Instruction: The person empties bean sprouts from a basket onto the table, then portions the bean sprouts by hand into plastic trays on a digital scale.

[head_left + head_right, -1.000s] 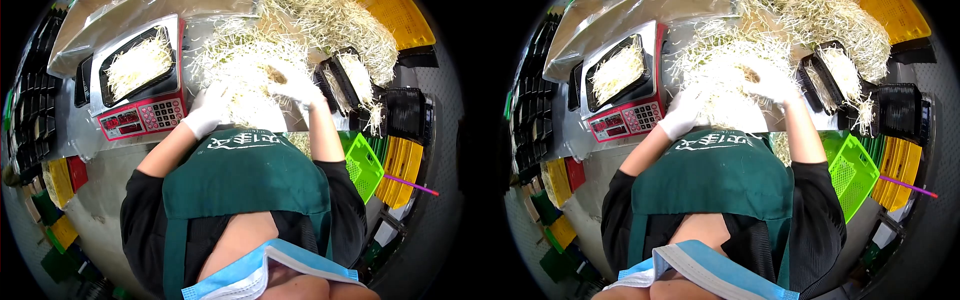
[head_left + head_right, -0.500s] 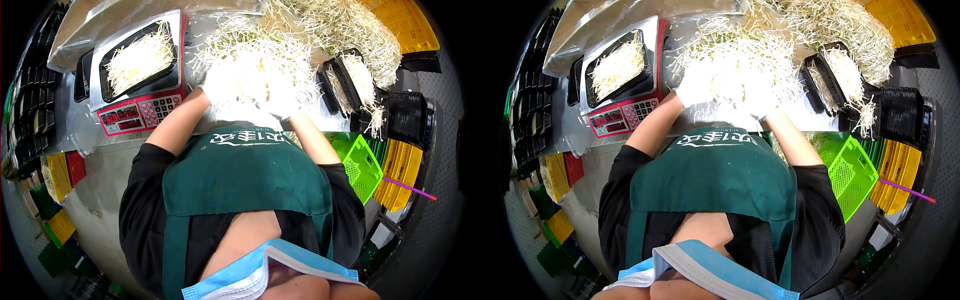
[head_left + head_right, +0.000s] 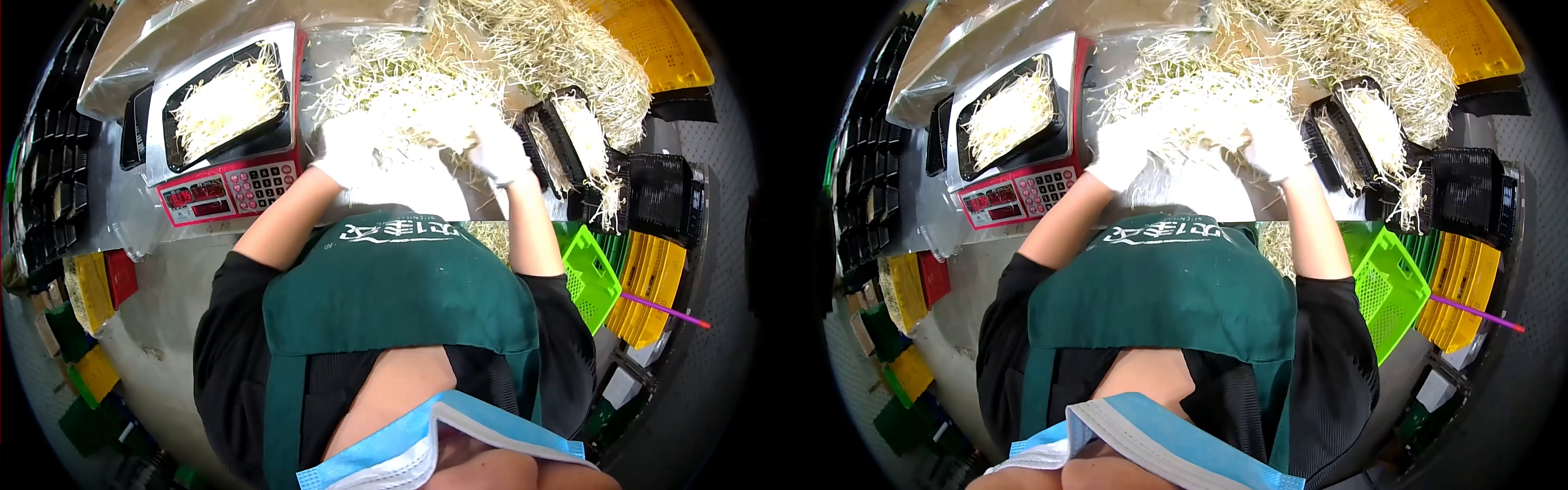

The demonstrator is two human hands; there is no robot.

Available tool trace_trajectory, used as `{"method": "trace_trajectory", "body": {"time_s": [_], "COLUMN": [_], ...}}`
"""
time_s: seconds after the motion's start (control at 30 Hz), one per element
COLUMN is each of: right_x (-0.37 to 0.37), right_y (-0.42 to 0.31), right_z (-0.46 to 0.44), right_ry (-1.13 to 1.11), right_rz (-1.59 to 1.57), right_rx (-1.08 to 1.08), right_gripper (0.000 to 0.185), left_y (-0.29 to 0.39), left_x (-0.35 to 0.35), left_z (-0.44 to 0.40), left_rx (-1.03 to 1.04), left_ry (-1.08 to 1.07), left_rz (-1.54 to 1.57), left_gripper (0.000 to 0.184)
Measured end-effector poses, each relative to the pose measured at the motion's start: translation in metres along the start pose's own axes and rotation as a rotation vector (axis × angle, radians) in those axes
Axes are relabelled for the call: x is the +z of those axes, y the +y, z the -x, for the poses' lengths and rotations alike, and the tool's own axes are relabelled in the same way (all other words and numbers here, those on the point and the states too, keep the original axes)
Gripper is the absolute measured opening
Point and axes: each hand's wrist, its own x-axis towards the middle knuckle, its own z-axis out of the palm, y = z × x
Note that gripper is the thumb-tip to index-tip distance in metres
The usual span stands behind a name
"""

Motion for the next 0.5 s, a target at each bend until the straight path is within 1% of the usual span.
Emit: {"method": "trace_trajectory", "body": {"time_s": [0.03, 0.07, 0.1, 0.13, 0.17, 0.2, 0.27, 0.3, 0.33, 0.4, 0.43, 0.47, 0.5], "right_x": [0.007, 0.011, 0.017, 0.019, 0.015, -0.007, -0.022, -0.021, -0.007, 0.023, 0.021, 0.016, 0.012], "right_y": [0.012, 0.019, 0.035, 0.049, 0.058, 0.049, 0.047, 0.041, 0.038, 0.032, 0.017, -0.002, -0.012], "right_z": [0.005, 0.006, 0.003, 0.002, 0.004, 0.011, 0.01, 0.008, -0.001, -0.027, -0.027, -0.022, -0.018], "right_ry": [0.121, 0.161, 0.041, -0.08, -0.126, -0.041, 0.028, 0.054, 0.052, -0.218, -0.212, -0.219, -0.231], "right_rz": [-0.162, -0.216, -0.143, -0.066, -0.003, -0.045, -0.309, -0.665, -0.667, -0.644, -0.639, -0.462, -0.284], "right_rx": [0.028, -0.01, 0.025, 0.055, 0.15, 0.12, 0.156, 0.075, 0.079, -0.066, -0.067, -0.056, -0.05], "right_gripper": [0.064, 0.056, 0.057, 0.058, 0.06, 0.063, 0.064, 0.065, 0.065, 0.072, 0.072, 0.079, 0.088], "left_y": [0.009, 0.008, 0.005, 0.002, 0.0, -0.002, -0.002, -0.001, 0.003, 0.009, 0.011, 0.004, -0.002], "left_x": [-0.011, -0.005, 0.006, 0.003, 0.001, -0.001, -0.021, -0.018, -0.008, 0.022, 0.033, 0.036, 0.029], "left_z": [0.009, 0.015, 0.023, 0.03, 0.037, 0.044, 0.057, 0.055, 0.051, 0.037, 0.027, 0.031, 0.04], "left_rx": [-0.082, -0.079, -0.226, -0.187, -0.144, -0.096, 0.359, 0.301, 0.301, 0.374, 0.35, 0.351, 0.287], "left_ry": [-0.126, -0.134, -0.116, -0.074, -0.036, -0.003, -0.041, -0.232, -0.237, 0.069, 0.186, 0.19, 0.109], "left_rz": [-0.051, -0.052, 0.797, 0.928, 1.061, 1.192, 0.118, 0.293, 0.296, -0.118, -0.07, -0.068, -0.056], "left_gripper": [0.038, 0.038, 0.038, 0.038, 0.039, 0.039, 0.045, 0.048, 0.048, 0.048, 0.053, 0.053, 0.052]}}
